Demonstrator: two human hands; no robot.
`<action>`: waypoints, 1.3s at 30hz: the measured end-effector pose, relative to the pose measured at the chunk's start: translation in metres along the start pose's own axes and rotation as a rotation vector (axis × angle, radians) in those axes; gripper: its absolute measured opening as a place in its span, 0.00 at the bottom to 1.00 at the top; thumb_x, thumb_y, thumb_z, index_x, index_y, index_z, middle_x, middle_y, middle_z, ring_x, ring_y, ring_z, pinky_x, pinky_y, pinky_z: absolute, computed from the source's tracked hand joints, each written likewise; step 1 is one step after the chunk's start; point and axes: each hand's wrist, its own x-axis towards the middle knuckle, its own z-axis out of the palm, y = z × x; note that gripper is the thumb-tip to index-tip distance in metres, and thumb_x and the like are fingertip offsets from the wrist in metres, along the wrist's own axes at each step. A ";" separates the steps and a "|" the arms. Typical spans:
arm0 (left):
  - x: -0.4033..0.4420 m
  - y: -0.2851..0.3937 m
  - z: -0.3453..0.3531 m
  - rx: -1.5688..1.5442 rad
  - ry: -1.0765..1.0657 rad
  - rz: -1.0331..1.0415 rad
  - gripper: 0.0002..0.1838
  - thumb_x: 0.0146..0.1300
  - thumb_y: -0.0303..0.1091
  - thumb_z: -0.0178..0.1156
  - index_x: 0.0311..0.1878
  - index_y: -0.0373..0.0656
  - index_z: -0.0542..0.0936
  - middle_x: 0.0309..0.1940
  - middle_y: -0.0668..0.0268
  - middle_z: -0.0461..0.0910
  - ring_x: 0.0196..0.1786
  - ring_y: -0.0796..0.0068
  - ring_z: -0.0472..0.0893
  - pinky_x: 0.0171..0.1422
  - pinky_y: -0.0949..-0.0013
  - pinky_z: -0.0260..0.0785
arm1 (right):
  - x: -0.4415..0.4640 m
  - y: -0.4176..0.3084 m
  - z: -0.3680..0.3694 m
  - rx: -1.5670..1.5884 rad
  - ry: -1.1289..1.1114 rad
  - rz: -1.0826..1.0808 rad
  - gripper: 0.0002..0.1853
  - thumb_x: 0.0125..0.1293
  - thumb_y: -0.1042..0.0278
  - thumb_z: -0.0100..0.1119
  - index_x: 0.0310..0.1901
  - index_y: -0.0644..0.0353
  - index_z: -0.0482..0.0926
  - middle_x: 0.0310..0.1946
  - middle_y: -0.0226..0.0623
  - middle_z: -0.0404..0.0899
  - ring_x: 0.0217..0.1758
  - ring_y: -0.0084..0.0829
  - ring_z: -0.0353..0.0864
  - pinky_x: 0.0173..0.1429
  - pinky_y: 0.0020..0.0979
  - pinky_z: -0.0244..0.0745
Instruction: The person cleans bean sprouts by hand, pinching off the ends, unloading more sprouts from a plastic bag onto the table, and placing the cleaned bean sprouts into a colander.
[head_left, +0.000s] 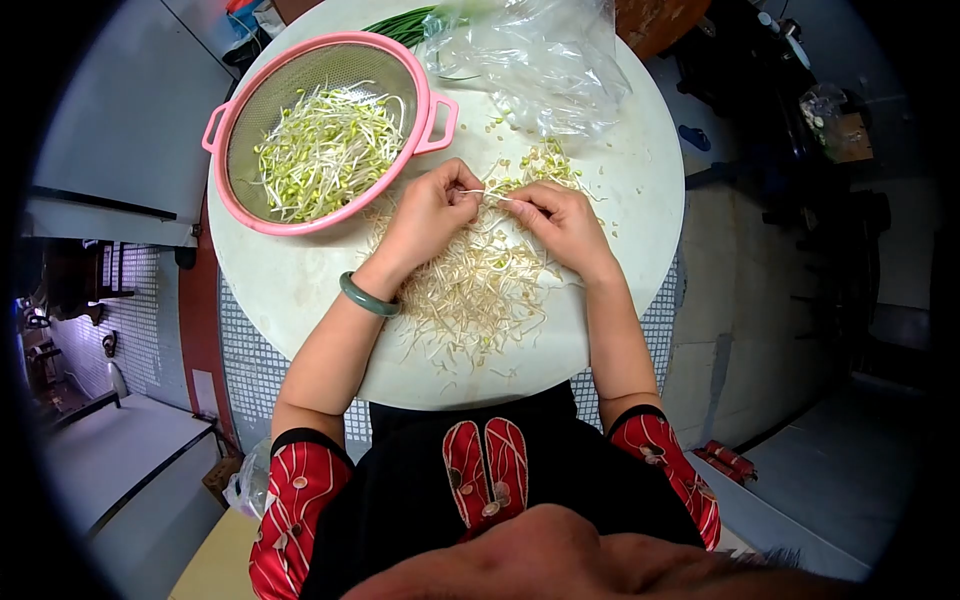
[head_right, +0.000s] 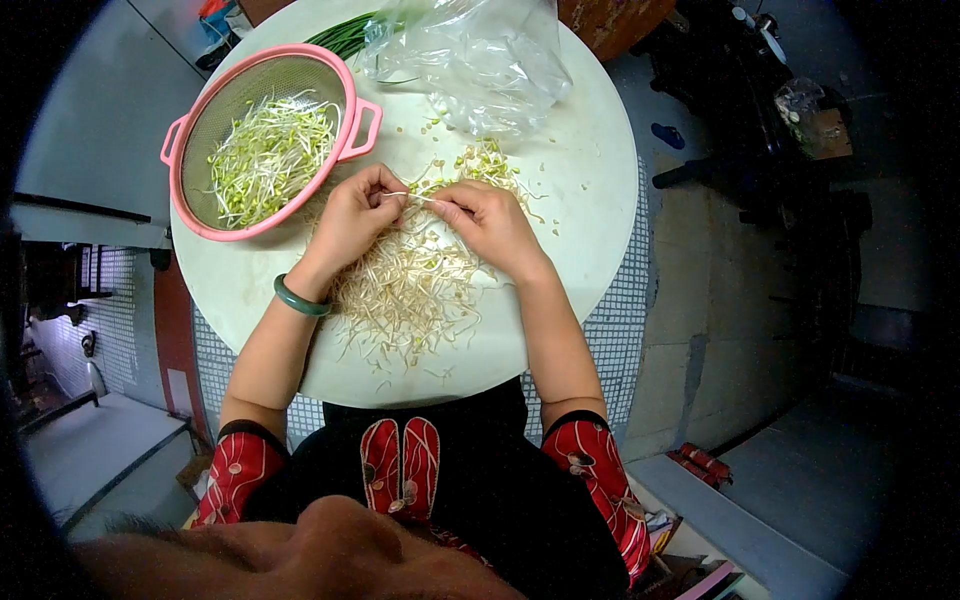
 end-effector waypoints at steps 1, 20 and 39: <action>0.000 0.000 0.000 -0.083 -0.008 -0.010 0.01 0.66 0.22 0.58 0.39 0.36 0.75 0.32 0.69 0.78 0.32 0.83 0.78 0.38 0.78 0.71 | 0.000 0.001 0.000 -0.018 -0.006 -0.035 0.10 0.67 0.63 0.63 0.40 0.62 0.85 0.31 0.37 0.83 0.33 0.32 0.81 0.39 0.31 0.75; -0.002 0.007 -0.021 0.534 0.066 0.197 0.08 0.63 0.29 0.57 0.40 0.35 0.81 0.37 0.55 0.81 0.41 0.55 0.81 0.48 0.59 0.73 | -0.005 -0.008 0.013 -0.429 -0.138 -0.223 0.10 0.61 0.60 0.66 0.39 0.56 0.82 0.33 0.37 0.81 0.36 0.41 0.82 0.39 0.39 0.78; 0.002 -0.005 0.002 -0.107 -0.047 0.070 0.12 0.74 0.35 0.52 0.40 0.37 0.79 0.38 0.69 0.81 0.44 0.81 0.76 0.54 0.74 0.68 | -0.004 -0.001 0.019 0.289 0.135 0.135 0.09 0.69 0.68 0.63 0.45 0.64 0.84 0.38 0.27 0.83 0.37 0.14 0.77 0.41 0.21 0.74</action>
